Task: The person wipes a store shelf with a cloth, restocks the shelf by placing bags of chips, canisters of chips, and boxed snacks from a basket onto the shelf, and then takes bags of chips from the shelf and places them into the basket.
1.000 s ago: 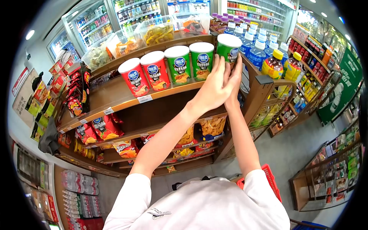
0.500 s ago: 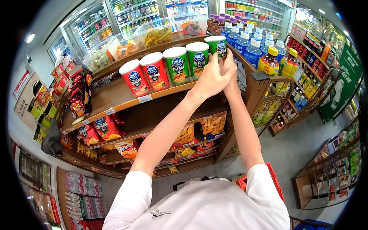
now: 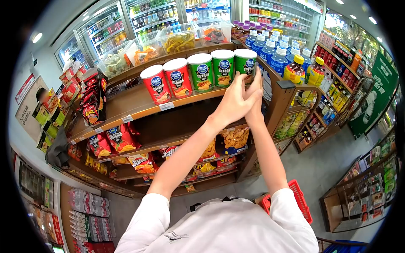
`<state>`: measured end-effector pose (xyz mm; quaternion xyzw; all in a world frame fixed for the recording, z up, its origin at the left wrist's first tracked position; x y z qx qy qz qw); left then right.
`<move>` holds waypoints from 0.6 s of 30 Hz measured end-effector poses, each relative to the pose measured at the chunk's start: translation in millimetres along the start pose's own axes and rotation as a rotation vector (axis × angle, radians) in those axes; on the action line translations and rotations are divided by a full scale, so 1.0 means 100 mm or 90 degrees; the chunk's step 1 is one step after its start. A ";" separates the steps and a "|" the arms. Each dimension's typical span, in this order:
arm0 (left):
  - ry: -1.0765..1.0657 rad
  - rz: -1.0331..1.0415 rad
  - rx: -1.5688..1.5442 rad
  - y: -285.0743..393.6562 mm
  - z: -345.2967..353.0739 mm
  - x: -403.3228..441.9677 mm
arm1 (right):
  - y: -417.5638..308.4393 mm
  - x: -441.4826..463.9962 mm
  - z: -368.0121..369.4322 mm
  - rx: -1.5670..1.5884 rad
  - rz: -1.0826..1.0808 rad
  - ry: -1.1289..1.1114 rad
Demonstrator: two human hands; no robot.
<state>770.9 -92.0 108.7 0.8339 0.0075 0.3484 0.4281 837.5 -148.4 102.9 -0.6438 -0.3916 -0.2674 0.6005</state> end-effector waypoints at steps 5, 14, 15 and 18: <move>0.037 0.040 -0.033 0.17 -0.16 -0.54 | -0.04 -0.60 -0.06 0.102 0.047 0.013; -0.003 -0.326 -0.356 -1.25 0.47 -2.28 | 0.66 -2.78 -0.62 0.133 0.447 -0.172; -0.021 -0.381 -0.330 -1.51 0.74 -2.57 | 0.71 -2.98 -0.71 0.066 0.485 -0.249; -0.165 -0.471 -0.210 -1.81 1.40 -3.23 | 0.82 -3.46 -1.18 -0.124 0.557 -0.439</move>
Point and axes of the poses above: each hand's wrist, its own x-axis towards the middle knuckle, its own z-axis out of the palm, y = z × x, the point moved 8 cm from there along x, towards the middle knuckle, and after that the axes turned 1 degree about -y, right-handed, at the moved point
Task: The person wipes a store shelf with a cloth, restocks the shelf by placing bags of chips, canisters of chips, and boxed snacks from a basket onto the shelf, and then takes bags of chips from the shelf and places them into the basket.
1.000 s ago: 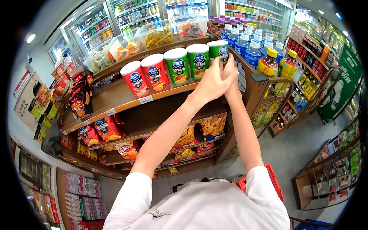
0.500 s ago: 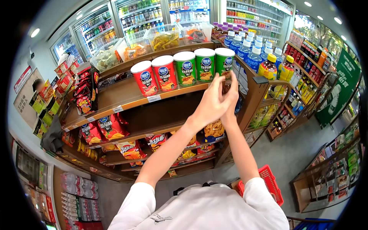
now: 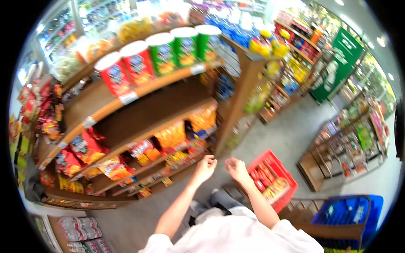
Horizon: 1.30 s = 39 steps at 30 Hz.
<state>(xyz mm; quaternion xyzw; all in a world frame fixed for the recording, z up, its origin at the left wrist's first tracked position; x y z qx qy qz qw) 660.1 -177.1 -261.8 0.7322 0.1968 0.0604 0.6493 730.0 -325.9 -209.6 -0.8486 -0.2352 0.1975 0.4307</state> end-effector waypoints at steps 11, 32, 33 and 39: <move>-0.335 -0.123 0.167 -0.84 1.86 -0.47 | 2.41 -1.33 -0.53 0.181 0.328 0.155; -0.438 -0.098 0.376 -1.76 4.71 -0.19 | 4.82 -2.39 -1.27 0.041 0.724 0.394; -0.465 -0.123 0.360 -1.88 4.76 -0.22 | 4.84 -2.39 -1.22 0.038 0.720 0.406; -0.465 -0.078 0.397 -2.16 4.83 -0.29 | 4.86 -2.37 -1.11 0.065 0.723 0.468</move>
Point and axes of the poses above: each hand's wrist, its own x-axis towards the middle knuckle, its own z-axis out of the palm, y = z × x, the point moved 8 cm from there along x, towards the middle knuckle, and after that the axes turned 1 degree about -y, right-handed, at the moved point
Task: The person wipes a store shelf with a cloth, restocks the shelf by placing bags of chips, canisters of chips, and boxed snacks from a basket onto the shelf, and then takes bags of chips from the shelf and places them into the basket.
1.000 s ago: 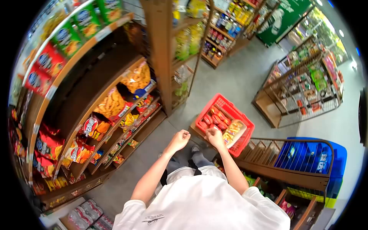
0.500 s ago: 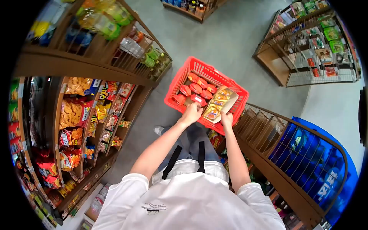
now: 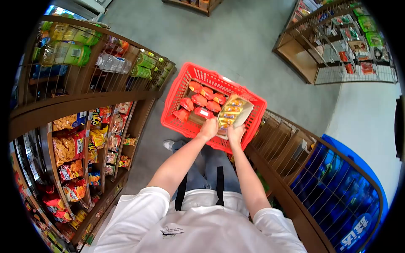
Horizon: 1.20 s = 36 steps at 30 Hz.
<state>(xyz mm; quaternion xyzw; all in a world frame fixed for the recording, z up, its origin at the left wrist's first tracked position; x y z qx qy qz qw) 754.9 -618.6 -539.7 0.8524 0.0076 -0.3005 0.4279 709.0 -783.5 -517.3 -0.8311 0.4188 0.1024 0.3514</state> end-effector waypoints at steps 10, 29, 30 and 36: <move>0.031 0.045 0.014 0.12 -0.11 -0.09 | 0.32 0.06 0.12 0.177 0.044 -0.020; 0.061 0.048 -0.057 0.28 -0.36 -0.17 | 0.20 0.04 0.03 0.185 0.114 0.015; 0.051 0.048 -0.066 0.30 -0.36 -0.19 | 0.21 0.06 0.04 0.186 0.115 0.004; 0.120 0.055 -0.069 0.44 -0.36 -0.31 | 0.17 0.12 0.05 0.124 0.113 -0.004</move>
Point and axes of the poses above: each hand's wrist, its own x-axis towards the middle knuckle, its own z-axis out of the palm, y = z × x, the point moved 8 cm from there along x, towards the middle knuckle, and after that the axes turned 1 degree about -y, right-handed, at the moved point
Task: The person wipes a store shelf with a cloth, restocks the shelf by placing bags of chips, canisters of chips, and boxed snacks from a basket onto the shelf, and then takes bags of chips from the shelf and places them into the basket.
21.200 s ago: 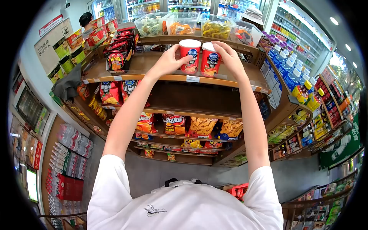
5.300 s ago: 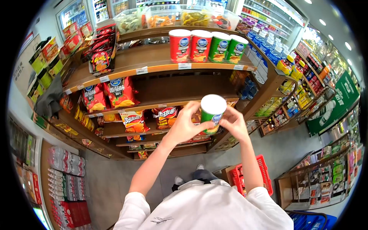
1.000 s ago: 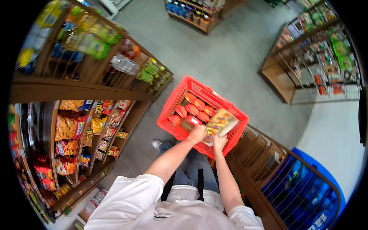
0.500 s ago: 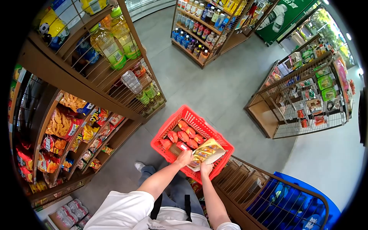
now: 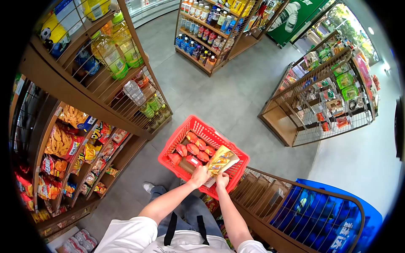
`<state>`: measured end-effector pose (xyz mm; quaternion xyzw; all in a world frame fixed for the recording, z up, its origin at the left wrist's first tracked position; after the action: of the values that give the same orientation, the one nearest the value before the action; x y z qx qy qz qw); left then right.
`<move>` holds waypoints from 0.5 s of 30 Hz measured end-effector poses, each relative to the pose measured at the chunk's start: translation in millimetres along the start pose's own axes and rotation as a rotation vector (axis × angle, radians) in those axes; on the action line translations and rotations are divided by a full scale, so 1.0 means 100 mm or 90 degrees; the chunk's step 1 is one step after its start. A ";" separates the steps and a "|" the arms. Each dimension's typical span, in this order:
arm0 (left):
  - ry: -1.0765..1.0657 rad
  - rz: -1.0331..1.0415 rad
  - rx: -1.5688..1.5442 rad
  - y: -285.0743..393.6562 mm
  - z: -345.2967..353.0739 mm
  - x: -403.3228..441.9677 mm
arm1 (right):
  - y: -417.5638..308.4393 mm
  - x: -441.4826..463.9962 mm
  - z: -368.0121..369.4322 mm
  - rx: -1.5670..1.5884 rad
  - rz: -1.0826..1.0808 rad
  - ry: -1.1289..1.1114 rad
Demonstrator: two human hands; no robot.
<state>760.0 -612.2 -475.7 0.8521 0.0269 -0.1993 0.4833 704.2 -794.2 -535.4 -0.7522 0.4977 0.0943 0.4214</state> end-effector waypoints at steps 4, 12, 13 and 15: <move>0.048 -0.013 0.008 0.18 -0.10 -0.16 | -0.14 -0.09 -0.10 0.035 -0.048 0.093; 0.097 0.020 -0.023 0.46 -0.46 -0.37 | -0.57 -0.54 -0.41 0.105 -0.245 0.019; 0.097 0.024 -0.022 0.53 -0.55 -0.43 | -0.69 -0.65 -0.45 0.111 -0.259 0.002; 0.131 0.036 0.005 0.57 -0.67 -0.52 | -0.99 -0.86 -0.54 0.082 -0.310 -0.028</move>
<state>746.9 -578.7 -379.4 0.8704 0.0515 -0.0973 0.4799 729.1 -760.9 -400.1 -0.8192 0.2979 -0.0257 0.4894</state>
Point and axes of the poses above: each hand's wrist, its own x-axis towards the middle knuckle, its own z-axis out of the palm, y = z × x, the point moved 8 cm from there along x, towards the middle knuckle, and after that the axes turned 1 degree about -y, right-handed, at the moved point
